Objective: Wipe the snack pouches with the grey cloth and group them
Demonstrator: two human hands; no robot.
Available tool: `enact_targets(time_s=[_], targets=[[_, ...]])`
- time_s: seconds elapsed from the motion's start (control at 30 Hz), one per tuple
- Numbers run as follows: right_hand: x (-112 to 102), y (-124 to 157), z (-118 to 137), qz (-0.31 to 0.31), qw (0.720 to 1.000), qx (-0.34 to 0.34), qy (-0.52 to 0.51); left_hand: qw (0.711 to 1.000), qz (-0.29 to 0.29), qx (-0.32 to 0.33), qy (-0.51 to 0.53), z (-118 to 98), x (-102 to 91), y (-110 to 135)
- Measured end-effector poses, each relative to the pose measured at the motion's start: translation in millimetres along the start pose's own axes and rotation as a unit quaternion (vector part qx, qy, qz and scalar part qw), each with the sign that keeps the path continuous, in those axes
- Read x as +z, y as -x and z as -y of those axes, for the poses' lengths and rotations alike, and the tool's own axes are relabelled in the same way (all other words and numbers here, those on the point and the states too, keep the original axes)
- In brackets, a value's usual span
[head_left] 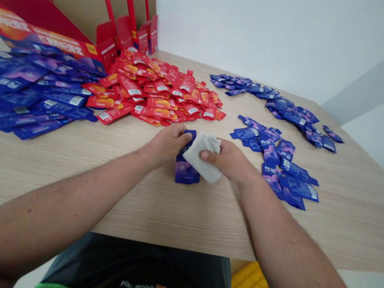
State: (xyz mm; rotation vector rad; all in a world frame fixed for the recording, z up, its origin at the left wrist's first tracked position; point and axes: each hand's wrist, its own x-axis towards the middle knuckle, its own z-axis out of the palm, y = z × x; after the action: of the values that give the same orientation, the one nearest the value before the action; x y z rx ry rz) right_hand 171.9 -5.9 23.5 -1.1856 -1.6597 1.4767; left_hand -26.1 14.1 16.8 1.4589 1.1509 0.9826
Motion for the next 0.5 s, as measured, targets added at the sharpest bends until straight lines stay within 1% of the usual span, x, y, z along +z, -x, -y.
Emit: enact_targets(time_s=[0.13,0.2,0.27,0.4,0.5], targets=[[1.5,-1.0,-2.2,-0.006,0.998,-0.013,0.056,1.0,-0.015,-0.008,0.008,5.7,-0.3,-2.5],[2.6,-1.3,-2.9,-0.021,0.998,-0.013,0.059,0.999,-0.018,-0.011,0.036,8.6,0.5,-4.0],[3.3,-2.2,-3.7,-0.052,0.997,-0.021,0.044,0.997,-0.02,-0.02,0.078,10.2,1.8,-4.8],[1.6,-6.6,-7.2,-0.13,0.991,-0.036,-0.004,0.988,-0.004,-0.063,0.143,9.3,5.3,-3.8],[0.5,-9.1,-8.9,-0.156,0.986,-0.039,-0.049,0.985,0.007,-0.063,0.159,8.3,7.9,-1.8]])
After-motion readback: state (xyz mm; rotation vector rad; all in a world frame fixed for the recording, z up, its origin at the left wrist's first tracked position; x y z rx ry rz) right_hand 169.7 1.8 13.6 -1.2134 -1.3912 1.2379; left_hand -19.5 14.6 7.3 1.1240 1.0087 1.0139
